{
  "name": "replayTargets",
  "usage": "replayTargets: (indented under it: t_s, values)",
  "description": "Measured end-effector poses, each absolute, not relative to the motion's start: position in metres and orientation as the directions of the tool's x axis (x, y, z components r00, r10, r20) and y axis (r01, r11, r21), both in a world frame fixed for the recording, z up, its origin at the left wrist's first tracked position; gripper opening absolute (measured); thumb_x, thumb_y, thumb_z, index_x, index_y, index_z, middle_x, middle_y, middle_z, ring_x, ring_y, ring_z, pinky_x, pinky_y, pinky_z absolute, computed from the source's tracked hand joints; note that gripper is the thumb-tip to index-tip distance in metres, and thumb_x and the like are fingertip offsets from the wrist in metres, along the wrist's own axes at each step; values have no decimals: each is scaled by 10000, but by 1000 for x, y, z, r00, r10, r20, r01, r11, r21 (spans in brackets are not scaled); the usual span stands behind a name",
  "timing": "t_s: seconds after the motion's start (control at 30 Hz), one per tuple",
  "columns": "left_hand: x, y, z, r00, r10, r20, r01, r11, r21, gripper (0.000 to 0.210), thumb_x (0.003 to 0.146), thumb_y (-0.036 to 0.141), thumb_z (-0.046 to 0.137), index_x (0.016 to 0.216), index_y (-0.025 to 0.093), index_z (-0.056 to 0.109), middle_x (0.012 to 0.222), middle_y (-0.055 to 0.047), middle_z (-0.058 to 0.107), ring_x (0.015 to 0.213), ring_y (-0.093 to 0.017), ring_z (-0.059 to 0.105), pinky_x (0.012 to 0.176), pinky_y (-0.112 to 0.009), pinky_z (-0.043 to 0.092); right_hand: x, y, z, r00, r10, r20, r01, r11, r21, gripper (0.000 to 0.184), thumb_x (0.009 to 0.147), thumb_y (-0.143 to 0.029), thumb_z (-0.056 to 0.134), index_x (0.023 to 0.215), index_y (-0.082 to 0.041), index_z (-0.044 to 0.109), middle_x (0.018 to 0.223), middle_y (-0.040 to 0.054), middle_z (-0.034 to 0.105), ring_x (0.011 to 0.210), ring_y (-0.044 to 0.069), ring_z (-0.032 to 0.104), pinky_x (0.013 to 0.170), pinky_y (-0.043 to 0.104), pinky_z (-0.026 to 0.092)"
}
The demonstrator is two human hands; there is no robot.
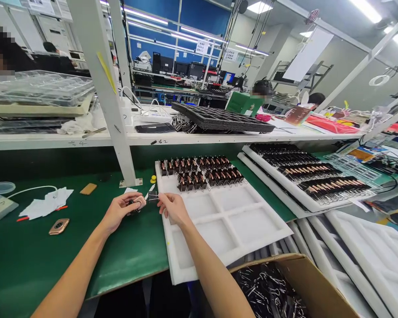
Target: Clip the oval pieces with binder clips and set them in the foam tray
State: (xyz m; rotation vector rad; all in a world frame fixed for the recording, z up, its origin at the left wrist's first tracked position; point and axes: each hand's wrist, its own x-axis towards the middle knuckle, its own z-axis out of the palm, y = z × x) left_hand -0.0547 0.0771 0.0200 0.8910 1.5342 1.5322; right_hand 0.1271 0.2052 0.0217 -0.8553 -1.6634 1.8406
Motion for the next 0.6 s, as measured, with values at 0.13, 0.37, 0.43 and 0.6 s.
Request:
replayTargets:
  t_s: [0.13,0.37,0.43,0.6]
  values:
    - [-57,76,22,-429,903,7,-4,-10,1000,442,646,409,900,1009,180,793,939,-94,791,876,-251,712,793,-335,551,128,206,21,-730,676,-102,13,-136,-991,538,738,-690,727,729,-155,669,616,37,653,494,144,613,408,233,433]
    - [-61,73,21,-359,933,2,80,28,996,405,684,399,856,1026,186,819,985,-104,795,872,-261,713,781,-360,571,131,207,21,-806,584,-97,64,-78,-995,488,778,-630,736,794,-143,706,672,34,671,569,158,666,486,244,477]
    - [-60,72,21,-354,935,-10,82,41,996,407,682,401,856,1027,187,823,992,-105,798,865,-258,714,781,-359,571,131,207,20,-808,581,-99,79,-61,-995,488,782,-632,729,806,-145,710,679,30,668,575,158,667,497,248,480]
    - [-59,72,20,-329,943,-44,24,55,998,412,680,387,869,1042,197,823,941,-81,802,826,-233,713,770,-335,563,131,207,18,-813,571,-111,99,-51,-994,496,777,-645,722,800,-150,702,677,28,666,569,159,667,516,255,492]
